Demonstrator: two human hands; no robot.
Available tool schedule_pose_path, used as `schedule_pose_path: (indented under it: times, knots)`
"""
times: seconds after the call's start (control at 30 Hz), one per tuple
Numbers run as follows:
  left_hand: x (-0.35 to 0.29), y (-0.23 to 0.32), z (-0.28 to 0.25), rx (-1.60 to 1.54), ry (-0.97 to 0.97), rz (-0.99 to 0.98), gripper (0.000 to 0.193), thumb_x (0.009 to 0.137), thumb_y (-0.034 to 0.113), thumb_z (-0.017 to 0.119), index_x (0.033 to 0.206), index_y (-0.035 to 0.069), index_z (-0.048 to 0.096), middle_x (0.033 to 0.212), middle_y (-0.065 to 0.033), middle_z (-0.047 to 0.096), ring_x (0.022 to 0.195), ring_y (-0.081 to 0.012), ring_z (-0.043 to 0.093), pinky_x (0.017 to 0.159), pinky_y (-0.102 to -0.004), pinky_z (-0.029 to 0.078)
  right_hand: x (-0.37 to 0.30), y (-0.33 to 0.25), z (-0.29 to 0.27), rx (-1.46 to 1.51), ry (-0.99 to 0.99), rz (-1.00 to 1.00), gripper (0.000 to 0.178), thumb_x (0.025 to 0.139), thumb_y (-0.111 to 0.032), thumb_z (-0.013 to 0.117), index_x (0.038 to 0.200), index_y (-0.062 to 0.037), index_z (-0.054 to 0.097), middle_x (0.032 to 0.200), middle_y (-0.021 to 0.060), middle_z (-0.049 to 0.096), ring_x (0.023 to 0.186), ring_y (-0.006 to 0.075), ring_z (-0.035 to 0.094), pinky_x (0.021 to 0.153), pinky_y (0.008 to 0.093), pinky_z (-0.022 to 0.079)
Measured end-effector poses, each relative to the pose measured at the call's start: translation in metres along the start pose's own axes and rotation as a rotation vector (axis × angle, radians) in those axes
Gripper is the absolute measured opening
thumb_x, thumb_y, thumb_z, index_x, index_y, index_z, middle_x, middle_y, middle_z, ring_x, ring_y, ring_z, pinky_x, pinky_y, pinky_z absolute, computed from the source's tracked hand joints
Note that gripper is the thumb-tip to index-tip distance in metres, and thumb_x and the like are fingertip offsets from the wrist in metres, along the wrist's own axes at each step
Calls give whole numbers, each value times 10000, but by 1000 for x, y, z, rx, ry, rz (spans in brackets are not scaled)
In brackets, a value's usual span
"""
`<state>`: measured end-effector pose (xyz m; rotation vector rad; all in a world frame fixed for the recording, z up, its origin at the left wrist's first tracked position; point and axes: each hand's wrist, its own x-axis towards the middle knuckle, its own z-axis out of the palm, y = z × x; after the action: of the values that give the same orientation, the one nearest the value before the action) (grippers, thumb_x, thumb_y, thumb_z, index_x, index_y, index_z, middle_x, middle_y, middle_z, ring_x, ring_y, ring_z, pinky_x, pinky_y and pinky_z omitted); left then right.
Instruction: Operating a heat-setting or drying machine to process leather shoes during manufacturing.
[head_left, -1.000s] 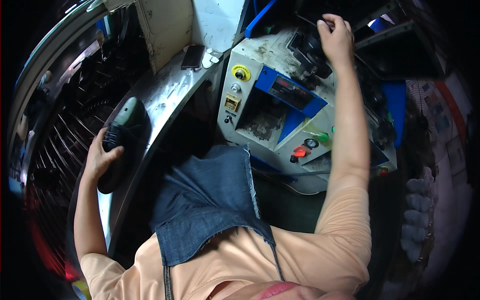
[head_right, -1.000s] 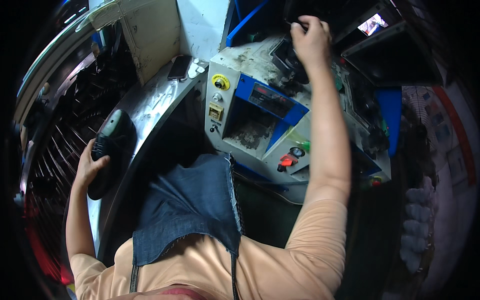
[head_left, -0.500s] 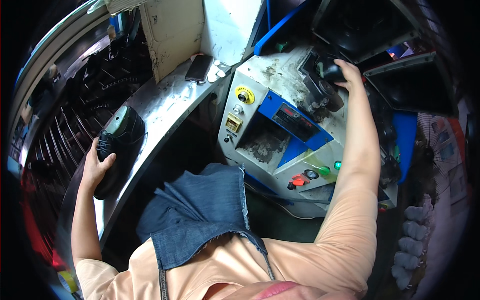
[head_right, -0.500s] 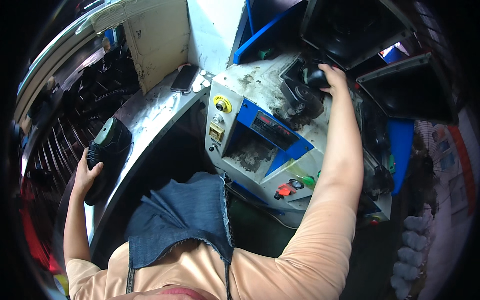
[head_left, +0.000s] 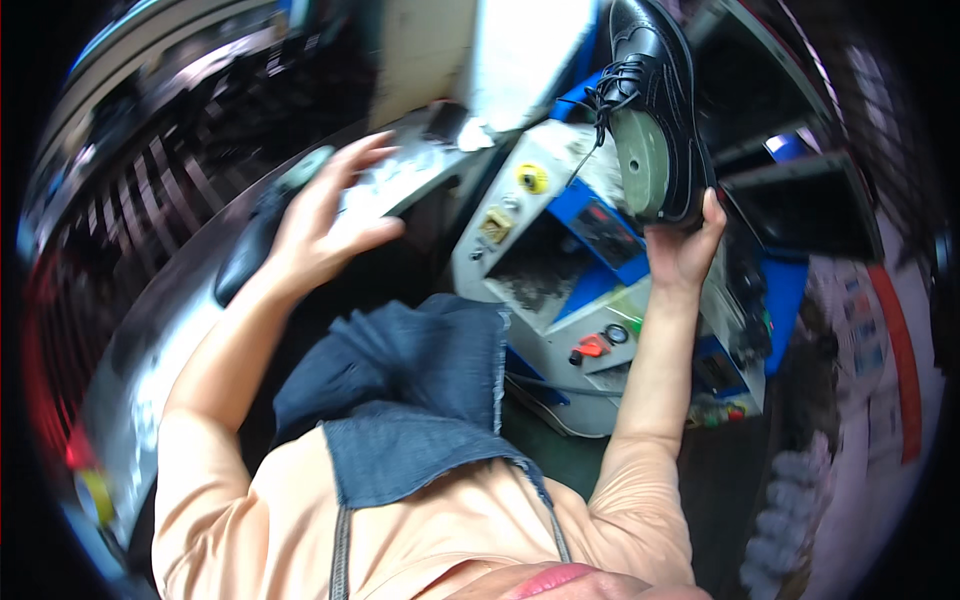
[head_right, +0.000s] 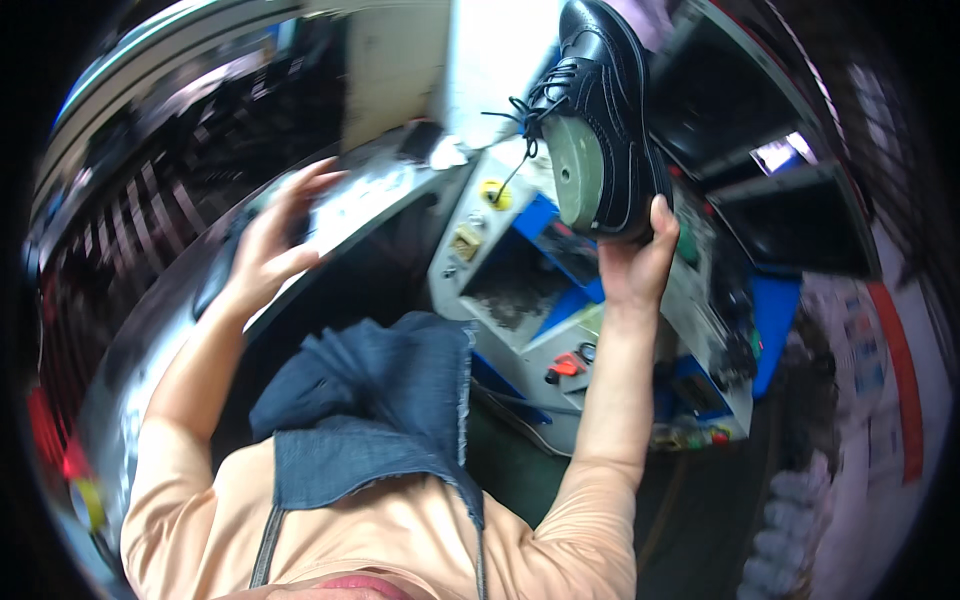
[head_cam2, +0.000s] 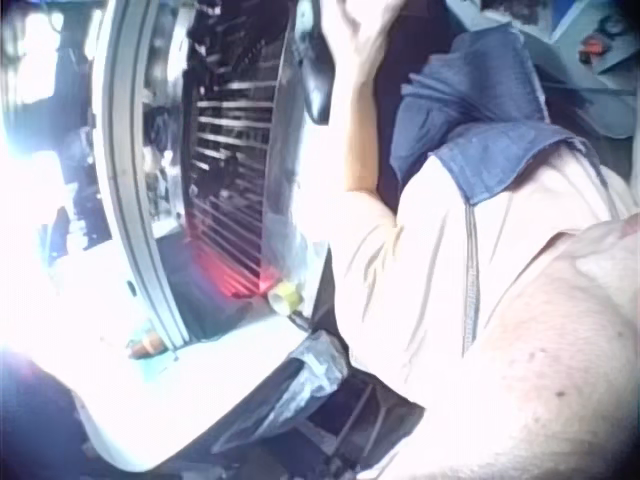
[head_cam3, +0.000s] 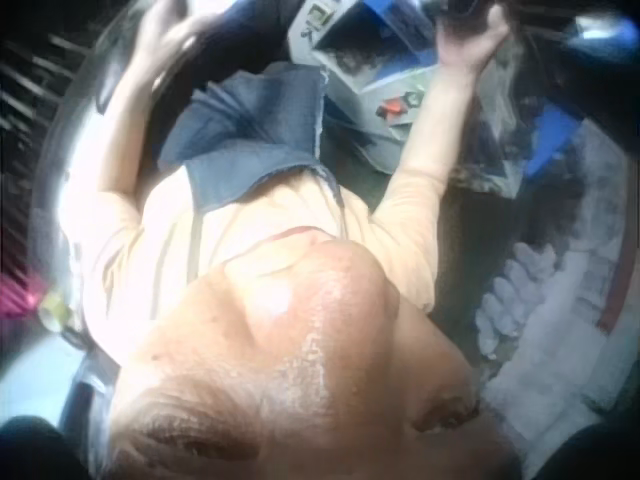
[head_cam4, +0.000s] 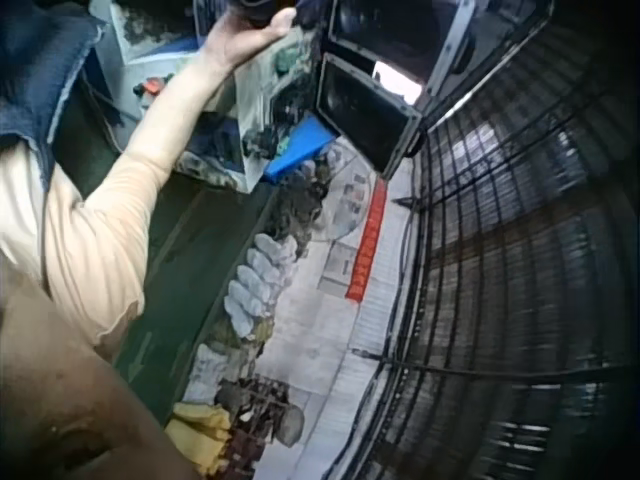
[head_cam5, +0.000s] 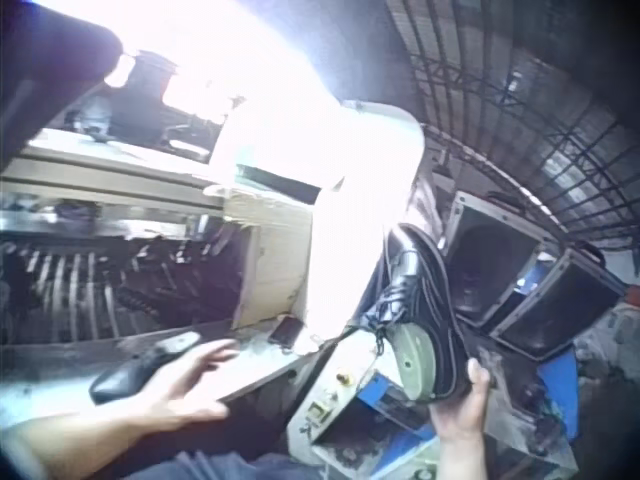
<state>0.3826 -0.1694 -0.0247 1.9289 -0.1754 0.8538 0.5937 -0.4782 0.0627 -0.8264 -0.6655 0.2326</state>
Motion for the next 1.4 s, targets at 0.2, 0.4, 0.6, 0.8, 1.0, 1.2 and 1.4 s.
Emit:
schedule_pose_path:
  times: [0.2, 0.4, 0.6, 0.8, 1.0, 1.2, 1.4]
  knots:
    - [1, 39, 38, -1206, 106, -233, 541, 812, 388, 682, 1197, 36, 536, 1156, -146, 612, 1051, -220, 601, 932, -372, 470, -66, 131, 116, -83, -279, 55, 622, 922, -403, 522, 1389, -11, 397, 1371, 128, 486, 1274, 244, 452, 1090, 405, 315]
    - [-80, 16, -97, -1221, 605, -265, 257, 788, 196, 672, 964, 12, 641, 882, -109, 685, 792, -206, 689, 795, -366, 570, -63, 166, 186, -994, -694, -221, 853, 869, -726, 329, 1410, -69, 395, 1380, 160, 402, 1232, 265, 442, 956, 380, 438]
    - [-155, -26, -276, -534, 1298, -339, 168, 770, 108, 700, 898, 15, 645, 745, -79, 648, 644, -200, 663, 635, -341, 587, -57, 169, 142, -883, -796, 74, 492, 983, -393, 462, 1323, -39, 492, 1336, 124, 468, 1194, 229, 487, 930, 319, 457]
    - [-328, -47, -474, 763, 1212, -754, 227, 816, 236, 607, 1026, 168, 659, 1030, -114, 670, 1009, -275, 623, 899, -403, 453, -50, 118, 50, -1062, -492, 211, 388, 990, -235, 476, 1327, -42, 487, 1313, 96, 513, 1200, 201, 483, 943, 302, 420]
    - [-403, -93, -513, 893, 823, -727, 481, 848, 357, 639, 1273, 141, 575, 1161, -101, 613, 1052, -213, 580, 905, -340, 442, -94, 37, -29, -1214, -112, 186, 354, 978, -179, 502, 1302, -37, 507, 1297, 87, 525, 1141, 176, 520, 907, 307, 450]
    - [-451, -94, -597, 947, 225, -322, 465, 899, 329, 579, 1314, 126, 531, 1239, -102, 573, 1112, -221, 554, 957, -334, 414, -94, -30, -40, -1283, 210, -112, 252, 927, -117, 593, 1152, -6, 606, 1076, 40, 603, 951, 97, 556, 819, 232, 451]
    - [-309, -176, -508, 1292, 215, -44, 449, 951, 301, 519, 1356, 111, 486, 1316, -102, 534, 1173, -229, 527, 1009, -328, 386, -75, -181, -138, -1570, 681, -271, 302, 894, -166, 634, 1163, -29, 616, 1018, 79, 656, 936, 135, 604, 815, 258, 473]
